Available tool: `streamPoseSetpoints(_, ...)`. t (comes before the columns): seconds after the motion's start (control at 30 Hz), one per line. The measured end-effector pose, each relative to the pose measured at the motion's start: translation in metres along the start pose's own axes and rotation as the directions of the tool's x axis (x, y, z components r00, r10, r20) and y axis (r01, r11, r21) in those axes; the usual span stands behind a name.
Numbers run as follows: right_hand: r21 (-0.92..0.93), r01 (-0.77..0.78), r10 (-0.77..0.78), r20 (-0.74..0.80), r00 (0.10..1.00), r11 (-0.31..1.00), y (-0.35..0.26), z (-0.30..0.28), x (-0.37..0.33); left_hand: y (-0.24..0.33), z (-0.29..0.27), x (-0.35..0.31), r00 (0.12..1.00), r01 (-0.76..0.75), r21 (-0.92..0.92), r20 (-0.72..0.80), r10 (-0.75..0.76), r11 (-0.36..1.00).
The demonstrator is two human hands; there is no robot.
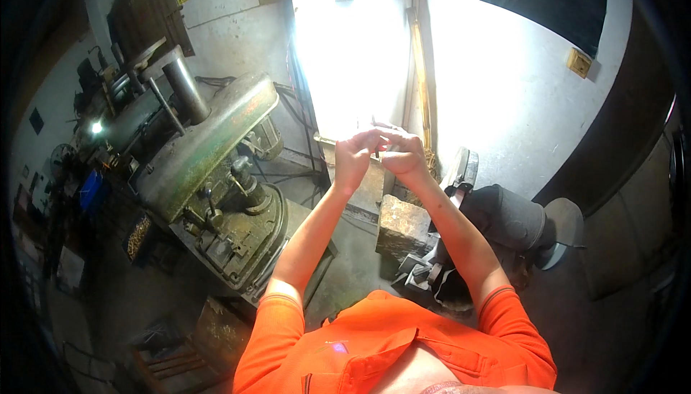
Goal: The person picks up a metal rod, sharpens it on a bench grinder, then moves to a milling machine to secure and machine the rod. The person handles the rod and tools directly, performing grinding and machining operations in a workshop.
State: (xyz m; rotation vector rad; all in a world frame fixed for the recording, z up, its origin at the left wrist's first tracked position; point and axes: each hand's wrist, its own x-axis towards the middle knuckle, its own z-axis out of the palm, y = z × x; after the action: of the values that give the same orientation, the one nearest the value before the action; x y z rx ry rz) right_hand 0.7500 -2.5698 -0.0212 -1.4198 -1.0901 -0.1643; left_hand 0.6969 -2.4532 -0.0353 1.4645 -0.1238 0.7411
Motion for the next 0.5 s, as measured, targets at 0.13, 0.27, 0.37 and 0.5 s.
streamPoseSetpoints(0.13, 0.001, -0.011, 0.011, 0.000, 1.000, 1.000, 0.005, 0.001, 0.000, -0.003, -0.001, 0.001, 1.000, 0.008, -0.022, -0.004, -0.008, 1.000)
streamPoseSetpoints(0.27, 0.026, -0.002, 0.002, -0.009, 1.000, 1.000, 0.015, 0.000, -0.001, -0.003, -0.002, 0.001, 1.000, 0.000, -0.009, 0.017, 0.000, 1.000)
streamPoseSetpoints(0.37, 0.059, -0.005, 0.006, -0.015, 1.000, 0.998, 0.018, -0.001, -0.002, -0.002, 0.000, 0.001, 1.000, 0.017, -0.033, 0.023, -0.017, 0.999)
streamPoseSetpoints(0.5, 0.058, -0.006, 0.008, -0.035, 0.999, 0.998, 0.025, -0.003, -0.005, -0.005, 0.002, 0.001, 0.999, 0.026, -0.043, 0.042, -0.024, 0.999)
